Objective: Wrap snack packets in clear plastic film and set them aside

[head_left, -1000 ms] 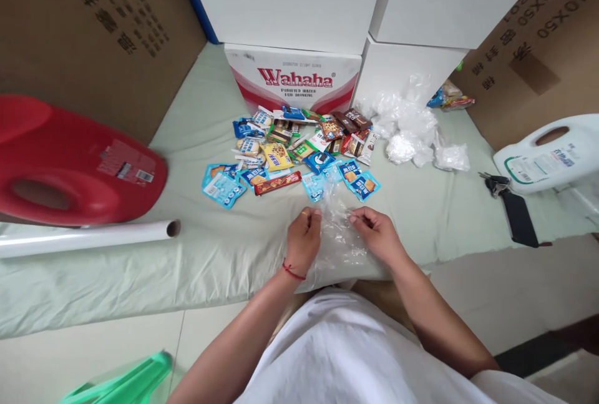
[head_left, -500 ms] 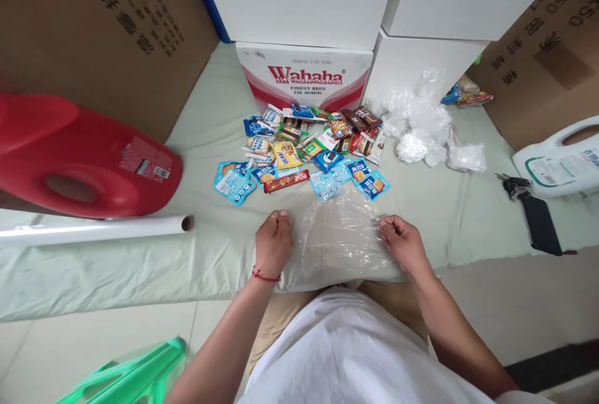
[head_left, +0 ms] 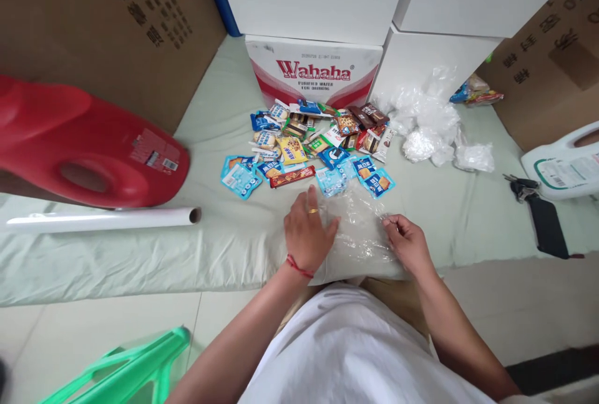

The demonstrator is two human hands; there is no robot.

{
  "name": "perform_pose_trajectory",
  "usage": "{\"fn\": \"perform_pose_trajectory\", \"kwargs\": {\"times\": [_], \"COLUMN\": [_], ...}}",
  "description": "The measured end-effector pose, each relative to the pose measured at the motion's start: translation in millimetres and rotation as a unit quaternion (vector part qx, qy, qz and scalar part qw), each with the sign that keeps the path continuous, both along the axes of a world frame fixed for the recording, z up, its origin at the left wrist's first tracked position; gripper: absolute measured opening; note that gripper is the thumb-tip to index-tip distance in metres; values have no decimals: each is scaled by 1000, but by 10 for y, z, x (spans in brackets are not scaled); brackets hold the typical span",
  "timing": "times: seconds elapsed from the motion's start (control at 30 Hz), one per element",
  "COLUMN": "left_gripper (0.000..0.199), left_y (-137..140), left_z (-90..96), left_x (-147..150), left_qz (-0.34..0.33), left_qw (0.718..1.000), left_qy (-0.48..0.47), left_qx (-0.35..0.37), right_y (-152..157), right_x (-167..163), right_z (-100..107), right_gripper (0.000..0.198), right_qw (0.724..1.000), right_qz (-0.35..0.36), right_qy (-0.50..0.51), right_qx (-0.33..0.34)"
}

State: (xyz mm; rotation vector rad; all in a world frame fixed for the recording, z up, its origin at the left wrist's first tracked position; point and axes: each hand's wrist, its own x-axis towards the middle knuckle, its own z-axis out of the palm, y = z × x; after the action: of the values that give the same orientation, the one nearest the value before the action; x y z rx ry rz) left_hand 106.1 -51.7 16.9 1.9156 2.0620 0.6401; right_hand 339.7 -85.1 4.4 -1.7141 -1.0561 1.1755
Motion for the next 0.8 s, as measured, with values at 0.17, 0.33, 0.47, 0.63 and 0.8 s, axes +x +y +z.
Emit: {"fn": "perform_pose_trajectory", "kwargs": {"times": [0.17, 0.33, 0.47, 0.63, 0.8], "left_gripper": [28, 41, 40, 43, 45], "left_y": [196, 162, 67, -25, -97], "left_z": [-96, -129, -102, -141, -180], "left_x": [-111, -268, -307, -341, -322], "left_qz": [2, 56, 112, 81, 55], "left_qw": [988, 913, 867, 912, 938], "left_qy": [-102, -382, -458, -383, -328], "left_qx": [-116, -132, -160, -120, -98], "right_y": [-31, -80, -122, -59, 290], "right_x": [79, 138, 157, 308, 290], "right_z": [-23, -106, -130, 28, 190], "right_gripper": [38, 40, 44, 53, 79], "right_qw": [1000, 1000, 1000, 990, 980], "right_qz": [-4, -13, 3, 137, 179], "right_qy": [-22, -3, 4, -2, -74], "right_qx": [9, 8, -3, -31, 39]}}
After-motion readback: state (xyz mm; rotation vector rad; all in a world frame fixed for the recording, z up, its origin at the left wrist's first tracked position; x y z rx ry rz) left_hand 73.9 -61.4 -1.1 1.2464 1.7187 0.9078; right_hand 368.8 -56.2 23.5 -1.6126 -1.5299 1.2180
